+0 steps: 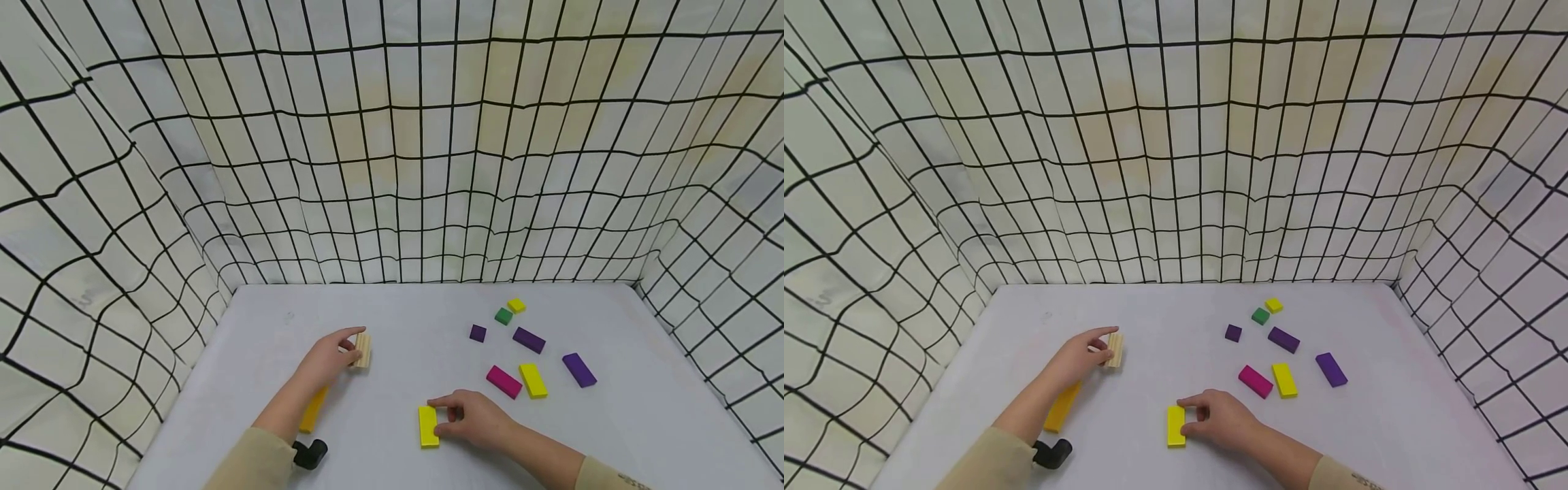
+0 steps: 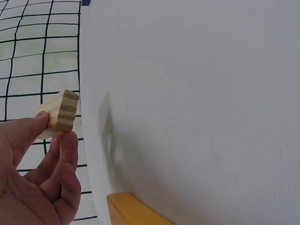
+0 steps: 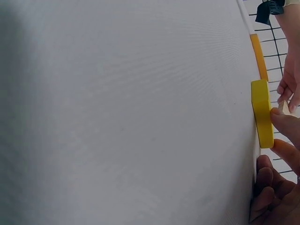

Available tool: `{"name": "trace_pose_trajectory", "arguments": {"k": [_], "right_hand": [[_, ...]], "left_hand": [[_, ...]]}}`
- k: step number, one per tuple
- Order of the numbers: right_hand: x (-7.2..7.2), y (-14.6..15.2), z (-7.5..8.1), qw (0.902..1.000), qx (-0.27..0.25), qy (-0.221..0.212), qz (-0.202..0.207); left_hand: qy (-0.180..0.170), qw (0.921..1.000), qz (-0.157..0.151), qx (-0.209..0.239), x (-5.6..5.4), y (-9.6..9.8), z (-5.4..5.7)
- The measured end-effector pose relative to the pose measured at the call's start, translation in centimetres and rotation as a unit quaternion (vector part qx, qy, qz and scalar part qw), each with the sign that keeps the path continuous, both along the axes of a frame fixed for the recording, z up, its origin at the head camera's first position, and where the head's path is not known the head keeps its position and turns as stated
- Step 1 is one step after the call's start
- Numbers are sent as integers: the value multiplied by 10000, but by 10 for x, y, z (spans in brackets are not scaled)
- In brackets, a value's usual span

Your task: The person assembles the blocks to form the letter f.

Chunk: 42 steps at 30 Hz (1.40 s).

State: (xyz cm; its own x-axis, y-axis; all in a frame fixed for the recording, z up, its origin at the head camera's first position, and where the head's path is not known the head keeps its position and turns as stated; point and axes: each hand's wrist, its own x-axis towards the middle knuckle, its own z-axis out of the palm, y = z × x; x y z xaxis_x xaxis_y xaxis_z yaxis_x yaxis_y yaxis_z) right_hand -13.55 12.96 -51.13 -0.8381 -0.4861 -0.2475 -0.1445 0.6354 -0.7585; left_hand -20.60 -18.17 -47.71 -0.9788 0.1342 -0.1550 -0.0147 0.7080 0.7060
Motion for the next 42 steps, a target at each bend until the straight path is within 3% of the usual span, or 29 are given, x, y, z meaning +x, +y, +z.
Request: {"name": "trace_pose_trajectory", "arguments": {"k": [19,33,42], "right_hand": [[-1,-2,0,10000,76,56,21],[2,-3,-3,9997,102,207,-53],[2,-1,1,9996,88,266,-39]], "left_hand": [[-272,9979,-295,518,15,53,-14],[-356,9963,-646,443,29,87,-26],[-206,9978,-633,65,34,95,-23]]}}
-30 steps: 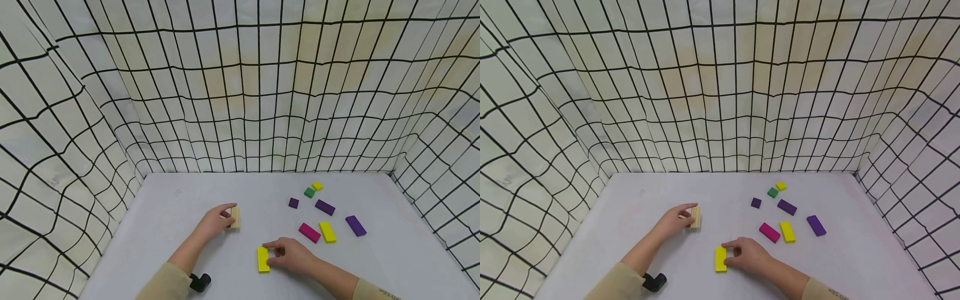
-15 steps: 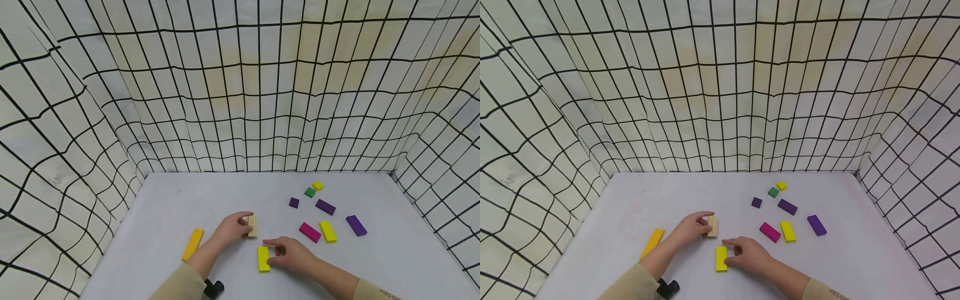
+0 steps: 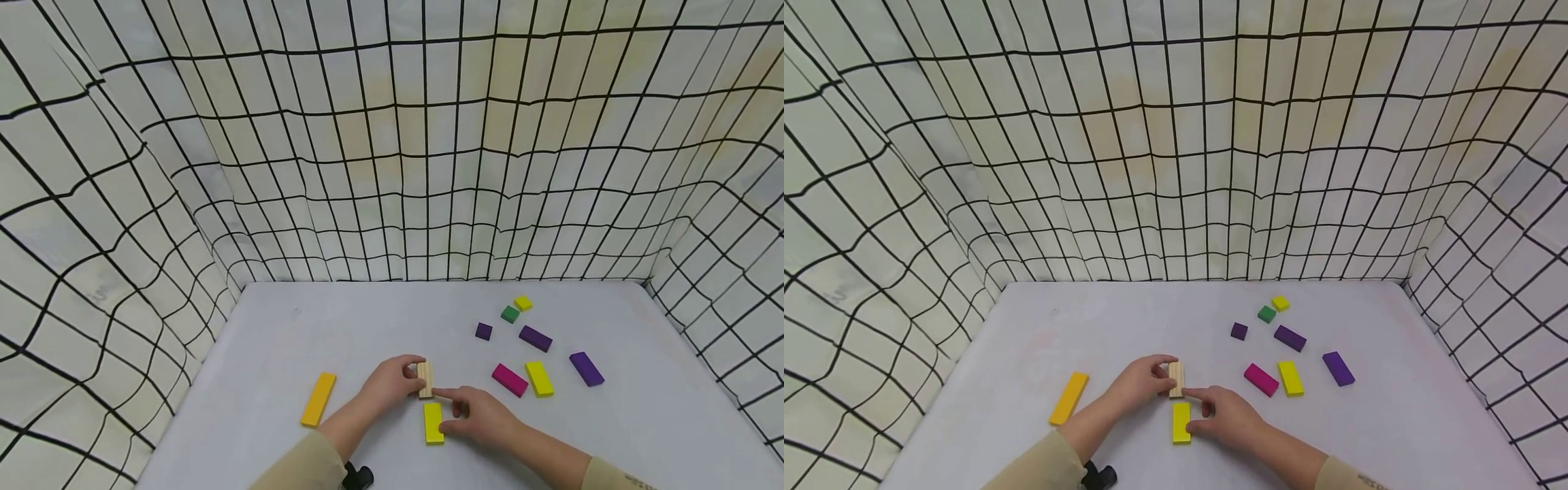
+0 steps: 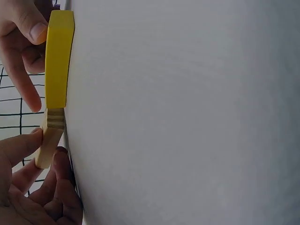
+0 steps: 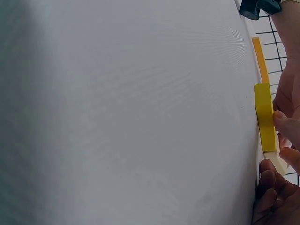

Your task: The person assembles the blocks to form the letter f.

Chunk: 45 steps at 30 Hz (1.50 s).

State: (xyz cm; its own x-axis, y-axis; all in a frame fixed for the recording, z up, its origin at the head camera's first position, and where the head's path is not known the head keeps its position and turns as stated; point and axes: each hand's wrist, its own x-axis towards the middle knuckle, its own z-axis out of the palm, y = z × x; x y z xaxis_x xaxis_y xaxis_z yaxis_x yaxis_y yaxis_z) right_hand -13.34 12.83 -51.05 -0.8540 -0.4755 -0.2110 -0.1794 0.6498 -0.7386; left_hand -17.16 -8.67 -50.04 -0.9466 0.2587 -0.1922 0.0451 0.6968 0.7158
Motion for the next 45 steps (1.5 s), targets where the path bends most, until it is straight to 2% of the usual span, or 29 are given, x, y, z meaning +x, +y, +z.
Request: {"name": "trace_pose_trajectory", "arguments": {"k": [17,32,45], "right_hand": [[-1,-1,-1,10000,15,7,6],[-1,-1,-1,9999,-76,-76,-81],[-2,-3,-2,9999,-1,18,-114]], "left_hand": [[-181,9984,-231,-477,-3,8,6],[-327,9969,-614,-354,-7,1,6],[-355,9974,-566,-276,-6,1,2]]}}
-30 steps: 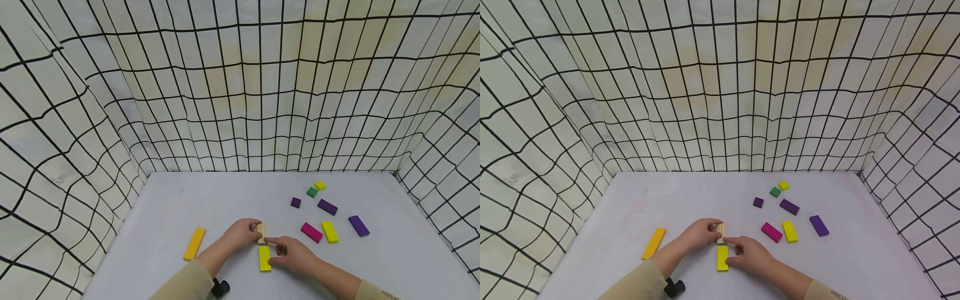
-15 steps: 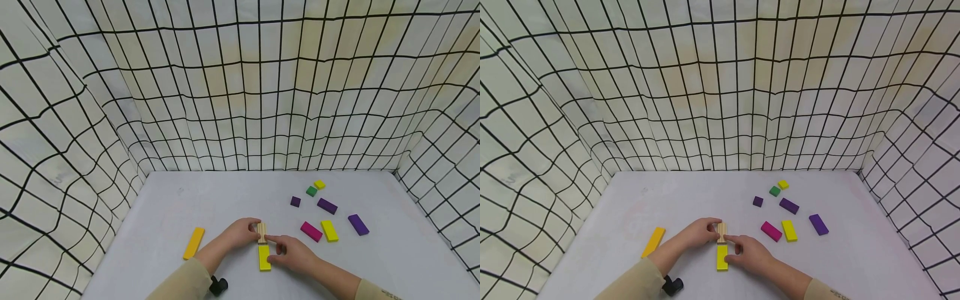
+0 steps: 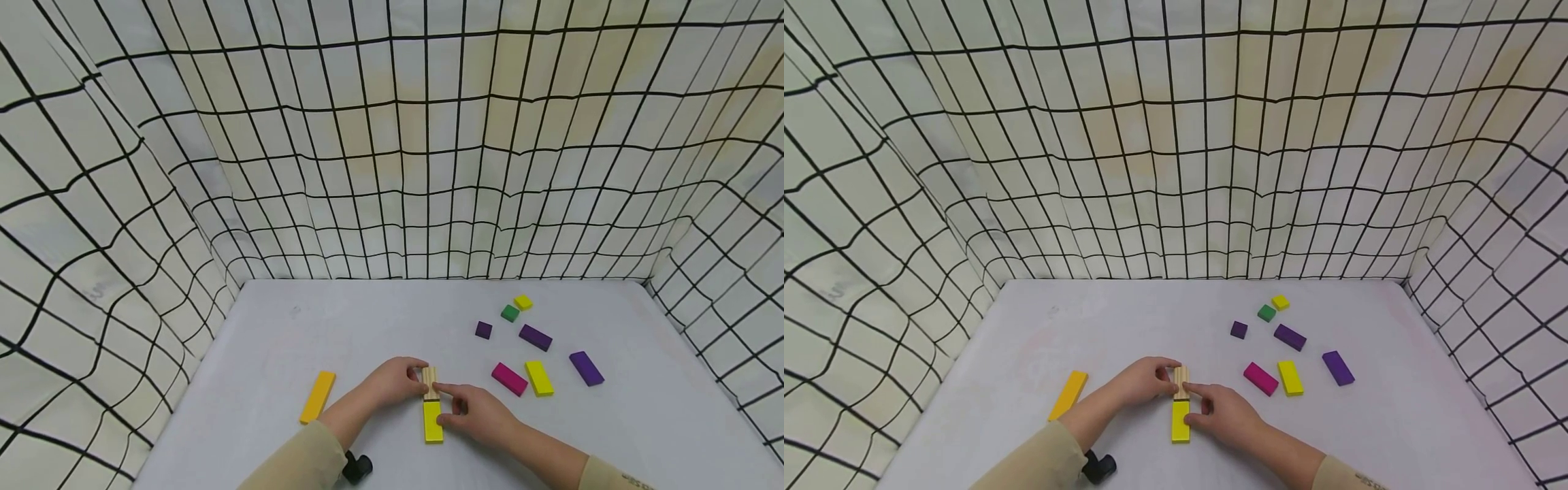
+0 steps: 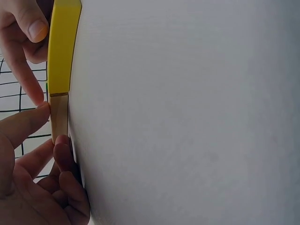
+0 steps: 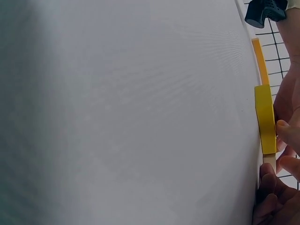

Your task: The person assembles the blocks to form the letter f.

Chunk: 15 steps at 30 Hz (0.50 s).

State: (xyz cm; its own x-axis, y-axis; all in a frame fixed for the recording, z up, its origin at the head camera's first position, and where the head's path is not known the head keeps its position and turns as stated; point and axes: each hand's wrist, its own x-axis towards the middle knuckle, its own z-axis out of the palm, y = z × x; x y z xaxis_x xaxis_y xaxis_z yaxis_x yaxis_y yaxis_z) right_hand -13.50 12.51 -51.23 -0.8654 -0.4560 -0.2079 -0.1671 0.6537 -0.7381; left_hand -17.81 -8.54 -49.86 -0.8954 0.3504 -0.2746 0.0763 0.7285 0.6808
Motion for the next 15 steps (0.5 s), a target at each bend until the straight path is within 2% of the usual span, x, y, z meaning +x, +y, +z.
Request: {"name": "trace_pose_trajectory", "arguments": {"k": [15], "right_hand": [[1,-1,2,10000,92,35,1]], "left_hand": [[-80,9999,-13,103,0,-2,1]]}}
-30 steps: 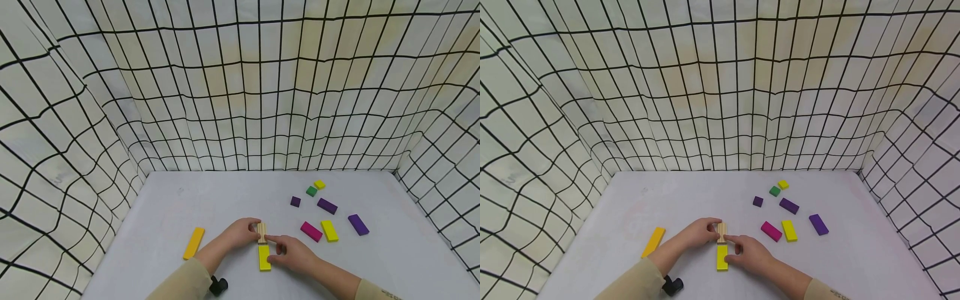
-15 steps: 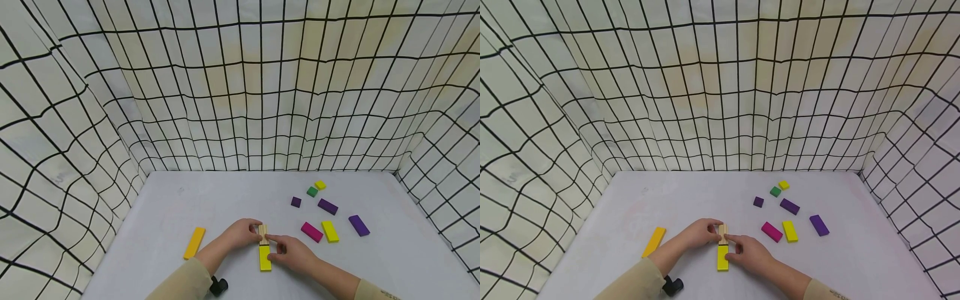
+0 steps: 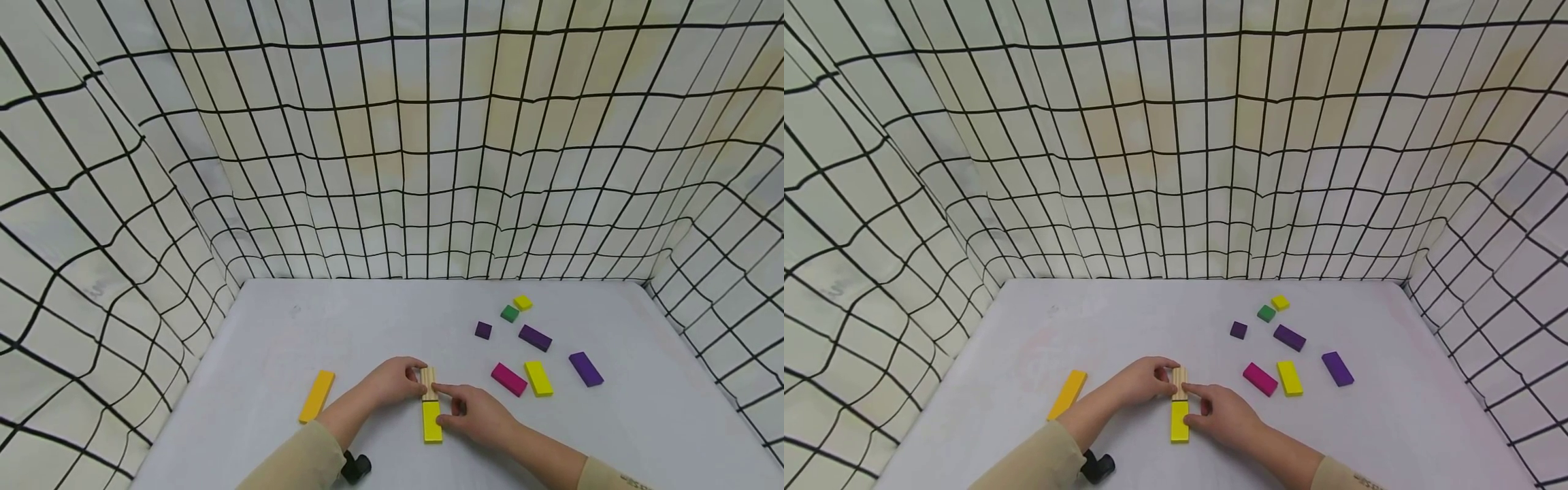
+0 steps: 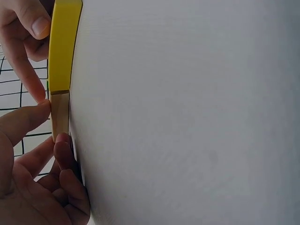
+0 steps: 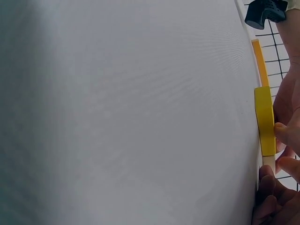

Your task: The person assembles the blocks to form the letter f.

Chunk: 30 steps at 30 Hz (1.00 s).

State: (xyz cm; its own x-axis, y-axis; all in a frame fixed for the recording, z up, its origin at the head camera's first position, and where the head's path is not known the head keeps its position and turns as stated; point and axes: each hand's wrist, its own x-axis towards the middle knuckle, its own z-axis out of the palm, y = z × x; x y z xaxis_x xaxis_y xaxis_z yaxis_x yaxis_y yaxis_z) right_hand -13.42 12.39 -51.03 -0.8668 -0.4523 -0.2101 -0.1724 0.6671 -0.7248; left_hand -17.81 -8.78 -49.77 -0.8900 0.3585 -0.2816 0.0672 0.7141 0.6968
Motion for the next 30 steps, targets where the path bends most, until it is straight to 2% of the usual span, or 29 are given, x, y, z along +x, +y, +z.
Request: {"name": "trace_pose_trajectory", "arguments": {"k": [30], "right_hand": [[-2,-4,-4,9996,248,-81,-140]], "left_hand": [[62,9998,-156,-48,0,-1,-1]]}}
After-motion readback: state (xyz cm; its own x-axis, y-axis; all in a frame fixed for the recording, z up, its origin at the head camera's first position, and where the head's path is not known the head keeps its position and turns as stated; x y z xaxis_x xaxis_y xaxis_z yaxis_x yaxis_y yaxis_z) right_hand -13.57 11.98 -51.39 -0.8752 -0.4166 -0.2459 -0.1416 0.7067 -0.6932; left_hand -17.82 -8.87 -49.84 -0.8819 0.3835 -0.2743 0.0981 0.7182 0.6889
